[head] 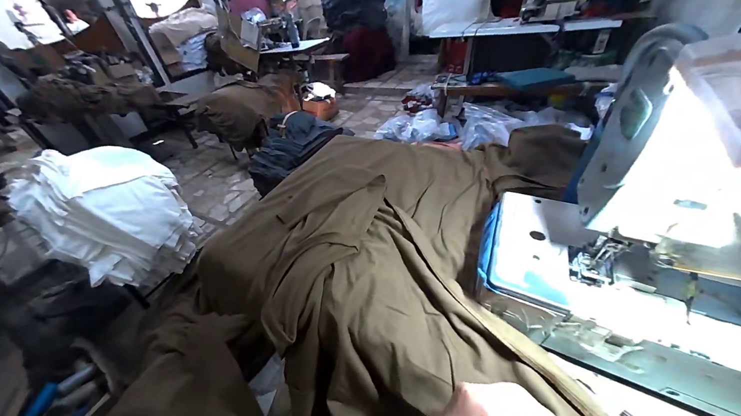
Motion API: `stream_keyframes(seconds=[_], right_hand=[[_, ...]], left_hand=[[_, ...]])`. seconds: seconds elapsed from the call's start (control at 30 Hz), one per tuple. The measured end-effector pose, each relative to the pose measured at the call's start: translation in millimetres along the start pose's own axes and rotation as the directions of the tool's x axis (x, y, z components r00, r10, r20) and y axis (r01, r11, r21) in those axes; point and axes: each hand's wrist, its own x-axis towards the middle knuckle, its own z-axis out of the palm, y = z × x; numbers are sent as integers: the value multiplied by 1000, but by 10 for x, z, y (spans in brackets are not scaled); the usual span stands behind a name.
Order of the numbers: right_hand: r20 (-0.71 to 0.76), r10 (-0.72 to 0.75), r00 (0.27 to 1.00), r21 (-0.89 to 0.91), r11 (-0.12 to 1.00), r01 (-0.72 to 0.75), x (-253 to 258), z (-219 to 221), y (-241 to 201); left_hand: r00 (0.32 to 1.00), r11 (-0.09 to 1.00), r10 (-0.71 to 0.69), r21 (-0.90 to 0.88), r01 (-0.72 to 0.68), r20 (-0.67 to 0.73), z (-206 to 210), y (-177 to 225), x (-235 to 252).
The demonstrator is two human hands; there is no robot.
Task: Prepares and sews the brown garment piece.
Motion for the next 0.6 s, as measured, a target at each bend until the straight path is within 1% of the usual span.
stream_keyframes(seconds=[0.17,0.27,0.33,0.47,0.6], right_hand=[[16,-78,997,-109,991,80,-40,-19,-39],[9,-81,997,-95,992,81,-72,-16,-87],[0,-54,999,-41,998,54,-89,-13,-98],[-4,-15,1000,3,1000,15,-96,-39,-94],[2,-64,998,-21,998,64,-91,-7,-46]], left_hand=[[994,982,108,155,-111,25,53,33,27],[991,974,130,181,-136,41,78,47,57],[992,979,116,165,-121,40,85,52,66],[999,998,15,68,-17,33,35,118,15],[998,995,19,98,-24,56,15,101,-41]])
